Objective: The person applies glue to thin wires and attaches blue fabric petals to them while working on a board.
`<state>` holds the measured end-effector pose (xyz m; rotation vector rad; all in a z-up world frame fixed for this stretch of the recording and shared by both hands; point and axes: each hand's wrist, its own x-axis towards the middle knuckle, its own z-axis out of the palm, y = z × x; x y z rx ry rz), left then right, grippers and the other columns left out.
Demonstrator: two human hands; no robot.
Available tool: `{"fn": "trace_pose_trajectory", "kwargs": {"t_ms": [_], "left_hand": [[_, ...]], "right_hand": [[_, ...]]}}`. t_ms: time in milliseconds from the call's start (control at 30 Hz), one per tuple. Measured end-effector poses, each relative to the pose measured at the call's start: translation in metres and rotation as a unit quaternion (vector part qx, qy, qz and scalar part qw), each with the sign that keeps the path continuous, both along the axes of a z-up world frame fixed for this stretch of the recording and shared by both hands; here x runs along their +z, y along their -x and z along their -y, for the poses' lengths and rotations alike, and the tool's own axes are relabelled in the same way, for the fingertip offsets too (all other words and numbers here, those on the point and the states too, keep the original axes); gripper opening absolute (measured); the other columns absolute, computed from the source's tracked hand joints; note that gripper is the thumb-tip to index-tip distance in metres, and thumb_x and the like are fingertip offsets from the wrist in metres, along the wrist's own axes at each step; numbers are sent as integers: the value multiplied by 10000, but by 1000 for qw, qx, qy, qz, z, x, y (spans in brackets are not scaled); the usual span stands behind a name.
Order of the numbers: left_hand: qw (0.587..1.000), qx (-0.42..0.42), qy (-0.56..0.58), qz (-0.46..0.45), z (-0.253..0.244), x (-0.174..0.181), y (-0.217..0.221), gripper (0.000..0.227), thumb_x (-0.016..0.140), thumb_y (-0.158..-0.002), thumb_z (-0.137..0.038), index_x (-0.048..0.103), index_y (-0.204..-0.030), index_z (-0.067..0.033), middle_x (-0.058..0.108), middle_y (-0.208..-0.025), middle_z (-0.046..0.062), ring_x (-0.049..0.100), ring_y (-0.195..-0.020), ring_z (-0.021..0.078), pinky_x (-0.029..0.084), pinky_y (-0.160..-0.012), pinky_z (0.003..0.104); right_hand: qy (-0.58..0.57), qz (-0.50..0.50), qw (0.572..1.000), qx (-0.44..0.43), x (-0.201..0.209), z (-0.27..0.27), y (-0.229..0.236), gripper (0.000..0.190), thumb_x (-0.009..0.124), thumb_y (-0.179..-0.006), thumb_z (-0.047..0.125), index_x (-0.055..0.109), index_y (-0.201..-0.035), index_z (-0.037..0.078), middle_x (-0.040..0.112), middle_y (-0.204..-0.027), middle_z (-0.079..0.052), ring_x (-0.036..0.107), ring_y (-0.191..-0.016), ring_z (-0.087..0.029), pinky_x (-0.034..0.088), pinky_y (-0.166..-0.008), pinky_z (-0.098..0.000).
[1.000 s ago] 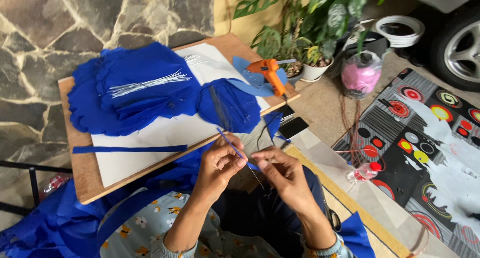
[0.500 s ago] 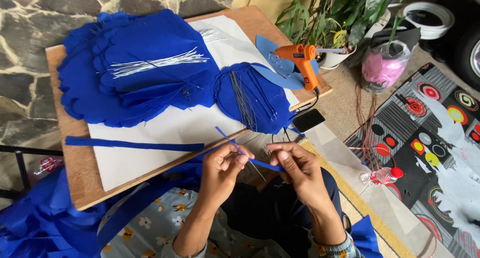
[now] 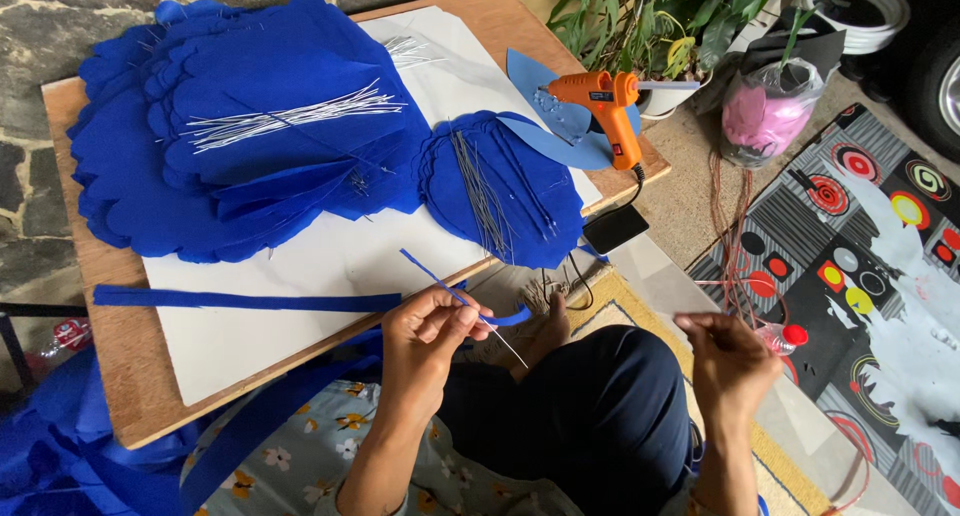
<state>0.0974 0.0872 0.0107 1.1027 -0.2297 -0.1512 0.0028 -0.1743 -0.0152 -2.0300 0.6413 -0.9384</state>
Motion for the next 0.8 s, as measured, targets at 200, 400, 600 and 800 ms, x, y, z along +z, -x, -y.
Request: {"fn": "trace_pose_trajectory", "kwargs": {"t_ms": [200, 400, 600, 800], "left_hand": [[999, -22, -4, -24, 10, -8, 0, 99, 618, -769, -73, 591, -756, 21, 666, -708, 176, 648, -569, 203, 539, -564, 250], [995, -45, -71, 51, 15, -3, 9, 108, 600, -789, -90, 596, -774, 17, 671, -716, 160, 670, -588, 182, 574, -566, 231], [995, -25, -88, 49, 16, -9, 12, 190, 631, -768, -166, 581, -750, 16, 652, -727, 104, 658, -629, 145, 603, -607, 259], [987, 1, -121, 108, 15, -1, 14, 182, 597, -794, -168, 587, -757, 11, 657, -705, 99, 698, -650, 178, 588, -633, 243]], "right_hand": [[-78, -26, 991, 106, 4, -21, 7, 315, 451, -920, 248, 605, -807, -3, 664, -707, -144, 651, -653, -175, 500, -638, -247], [11, -31, 897, 441, 61, -82, -27, 469, 387, -881, 401, 466, -1174, 43, 521, -1219, -126, 487, -1167, -229, 340, -987, -347], [-145, -42, 881, 448, 49, -107, -35, 275, 567, -805, 261, 626, -936, 26, 606, -735, -74, 598, -492, -120, 500, -414, -171], [67, -3, 925, 375, 50, -110, -31, 173, 566, -818, 152, 663, -911, 42, 613, -907, -87, 630, -869, -189, 387, -992, -363]]}}
